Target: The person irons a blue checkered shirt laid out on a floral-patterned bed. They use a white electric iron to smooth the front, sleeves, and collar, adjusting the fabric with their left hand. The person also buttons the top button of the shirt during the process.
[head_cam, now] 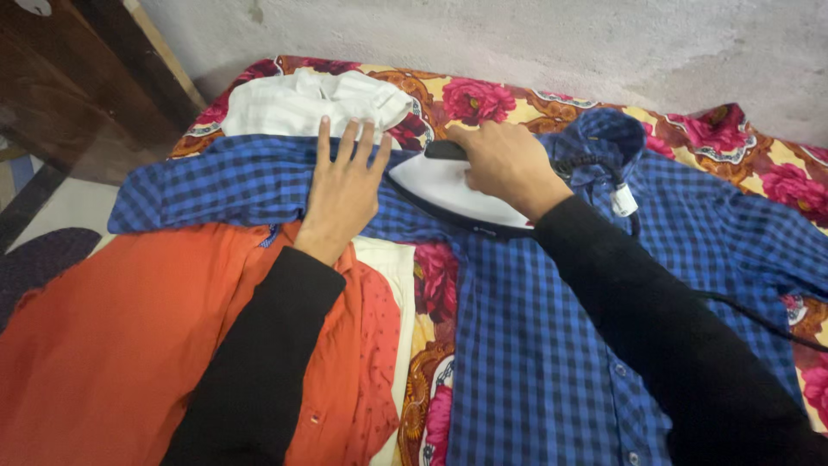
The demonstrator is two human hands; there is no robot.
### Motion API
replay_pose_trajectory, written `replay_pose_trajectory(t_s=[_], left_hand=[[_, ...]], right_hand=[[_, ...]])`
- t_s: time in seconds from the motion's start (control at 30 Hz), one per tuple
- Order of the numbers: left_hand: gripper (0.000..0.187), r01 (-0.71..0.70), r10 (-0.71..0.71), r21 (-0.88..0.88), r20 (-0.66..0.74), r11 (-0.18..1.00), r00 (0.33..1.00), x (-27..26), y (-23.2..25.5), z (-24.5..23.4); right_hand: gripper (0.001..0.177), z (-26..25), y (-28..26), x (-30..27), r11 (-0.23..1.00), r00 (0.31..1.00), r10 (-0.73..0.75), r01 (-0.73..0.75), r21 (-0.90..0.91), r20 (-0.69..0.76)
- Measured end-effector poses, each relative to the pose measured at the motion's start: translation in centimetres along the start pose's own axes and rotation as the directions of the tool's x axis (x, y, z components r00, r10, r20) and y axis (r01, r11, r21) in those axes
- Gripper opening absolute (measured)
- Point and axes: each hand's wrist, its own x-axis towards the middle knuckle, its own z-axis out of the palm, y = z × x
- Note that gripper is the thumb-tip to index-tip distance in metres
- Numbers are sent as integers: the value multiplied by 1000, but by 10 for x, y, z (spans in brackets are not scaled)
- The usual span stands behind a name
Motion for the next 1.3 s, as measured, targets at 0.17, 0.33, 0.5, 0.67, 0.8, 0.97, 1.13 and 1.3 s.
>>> replay_pose_trajectory(t_s=[0.17,0.33,0.5,0.67,0.8,0.97,1.13,1.3], left_hand=[[56,-57,70,-174,71,983,995,-6,-8,10],[55,-27,41,-98,141,995,989,-19,-15,28],[59,-44,53,-82,104,996,993,-20,-18,36],[59,-71,80,-101,89,992,993,-19,-22,37],[59,-47,62,-143,102,989,993,-22,-22,44],[58,-19,35,-183,90,983,995,-21,-25,46],[59,1,19,-171,113,985,993,-19,-23,44],[62,-10,29,-151,125,989,992,-20,-21,44]], right_hand=[[56,6,5,16,999,1000,9,-8,32,-29],[55,8,3,13,998,999,-5,1,70,48],[58,-1,-5,-20,983,991,-130,124,132,37],[56,-5,-10,-26,991,989,-130,129,19,76],[58,-2,-7,-9,995,996,-92,91,48,22],[50,-6,-9,1,1000,1000,-29,29,8,4],[52,-8,-9,-24,997,995,-71,69,33,74],[54,-3,-6,-30,998,994,-51,54,-31,99]])
